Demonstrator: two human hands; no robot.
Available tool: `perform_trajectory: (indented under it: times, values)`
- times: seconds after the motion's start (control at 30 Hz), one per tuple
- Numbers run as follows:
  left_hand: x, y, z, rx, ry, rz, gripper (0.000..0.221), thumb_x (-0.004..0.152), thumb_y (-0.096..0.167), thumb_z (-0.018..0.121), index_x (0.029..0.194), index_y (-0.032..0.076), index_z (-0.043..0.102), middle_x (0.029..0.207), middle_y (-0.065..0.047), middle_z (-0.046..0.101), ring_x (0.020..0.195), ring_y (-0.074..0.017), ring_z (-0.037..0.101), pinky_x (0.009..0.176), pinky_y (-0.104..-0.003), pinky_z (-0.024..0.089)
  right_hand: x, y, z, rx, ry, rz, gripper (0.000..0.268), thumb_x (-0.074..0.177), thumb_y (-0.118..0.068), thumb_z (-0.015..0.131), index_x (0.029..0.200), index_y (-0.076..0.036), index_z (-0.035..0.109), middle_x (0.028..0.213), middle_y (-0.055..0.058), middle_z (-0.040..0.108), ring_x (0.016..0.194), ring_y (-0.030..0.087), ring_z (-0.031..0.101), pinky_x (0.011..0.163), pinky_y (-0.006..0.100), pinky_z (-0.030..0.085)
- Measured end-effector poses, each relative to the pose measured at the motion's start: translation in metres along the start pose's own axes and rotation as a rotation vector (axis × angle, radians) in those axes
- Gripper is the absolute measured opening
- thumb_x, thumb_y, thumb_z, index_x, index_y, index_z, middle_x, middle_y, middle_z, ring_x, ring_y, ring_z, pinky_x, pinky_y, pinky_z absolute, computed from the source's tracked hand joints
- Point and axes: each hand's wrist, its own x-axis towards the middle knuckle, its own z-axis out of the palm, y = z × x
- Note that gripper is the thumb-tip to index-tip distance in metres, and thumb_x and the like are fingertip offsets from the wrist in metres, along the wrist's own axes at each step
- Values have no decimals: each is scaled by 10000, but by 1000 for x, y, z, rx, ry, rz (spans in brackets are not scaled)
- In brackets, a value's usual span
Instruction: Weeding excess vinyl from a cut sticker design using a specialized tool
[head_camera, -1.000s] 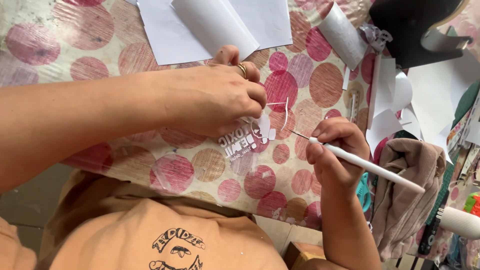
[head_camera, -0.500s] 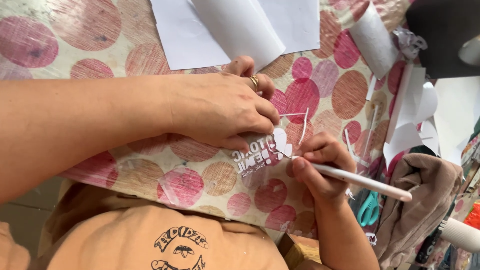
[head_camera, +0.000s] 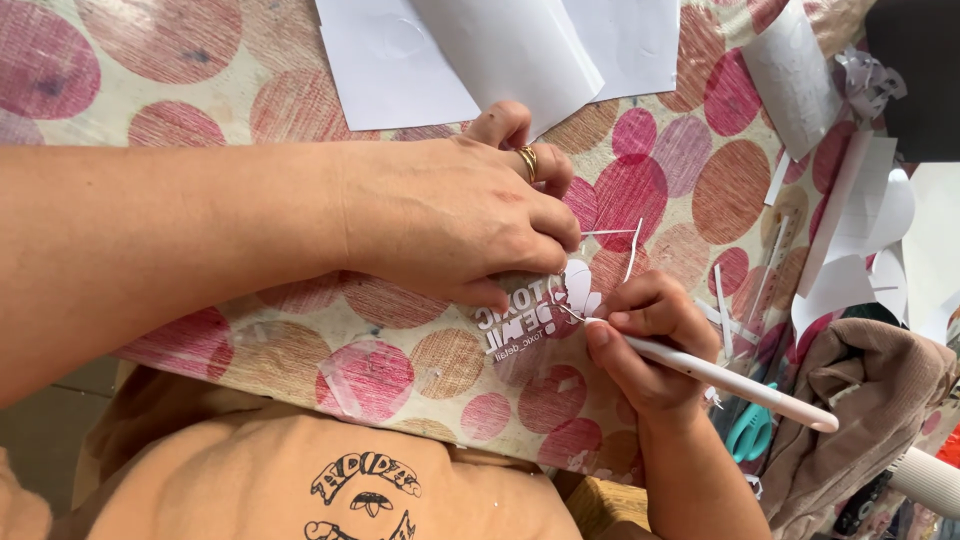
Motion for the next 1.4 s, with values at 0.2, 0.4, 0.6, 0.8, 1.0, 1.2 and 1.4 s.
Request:
perform_trajectory:
  times: [0.2, 0.4, 0.6, 0.8, 1.0, 1.2, 1.4]
  values:
    - [-2, 1, -1, 32, 35, 2, 203, 809, 373, 720, 873, 183, 688, 1013, 10, 679, 1005, -270, 629, 924, -537, 194, 1, 1, 0, -28, -10, -36, 260, 850, -64, 741, 827, -106, 486, 780, 116, 580, 674, 204, 556, 679, 310, 466]
    - [-2, 1, -2, 17, -1, -22, 275, 797, 414, 753, 938, 182, 707, 1100, 6, 689, 1087, -282, 613, 974, -549, 173, 2, 1, 0, -20, -15, -40, 266, 844, -45, 739, 829, -104, 480, 786, 120, 582, 659, 197, 539, 649, 304, 451]
    - [-3, 5, -3, 88, 1, -45, 321, 773, 482, 755, 940, 210, 719, 1131, 33, 685, 1201, -294, 559, 1008, -568, 154, 4, -1, 2, -29, -11, -15, 271, 852, -33, 716, 787, -92, 460, 767, 132, 600, 648, 206, 540, 645, 318, 436]
    - [-3, 9, -7, 139, 24, -84, 372, 697, 510, 791, 948, 246, 714, 1089, 99, 689, 1209, -310, 541, 960, -560, 203, 9, -10, 5, 91, -21, 66, 280, 848, 30, 679, 751, -67, 436, 756, 151, 563, 459, 144, 481, 401, 212, 403]
    - [-3, 8, -8, 147, 24, -76, 377, 699, 535, 799, 933, 250, 721, 1080, 110, 688, 1214, -292, 515, 962, -557, 197, 4, -5, 6, 207, 12, 49, 249, 873, 43, 660, 812, -53, 439, 777, 162, 528, 437, 150, 490, 369, 205, 446]
    - [-3, 8, -6, 143, 35, -68, 395, 685, 533, 799, 951, 251, 721, 1113, 105, 690, 1210, -295, 519, 955, -557, 202, 3, 2, 1, 9, -11, -29, 279, 856, -18, 707, 782, -96, 449, 763, 134, 588, 635, 197, 543, 601, 294, 443]
    - [-3, 9, -9, 123, 25, -69, 366, 727, 507, 780, 957, 228, 721, 1088, 71, 689, 1185, -281, 564, 976, -557, 197, 3, 1, -1, -79, -53, -80, 267, 861, -64, 723, 800, -106, 467, 781, 124, 602, 666, 207, 559, 654, 320, 472]
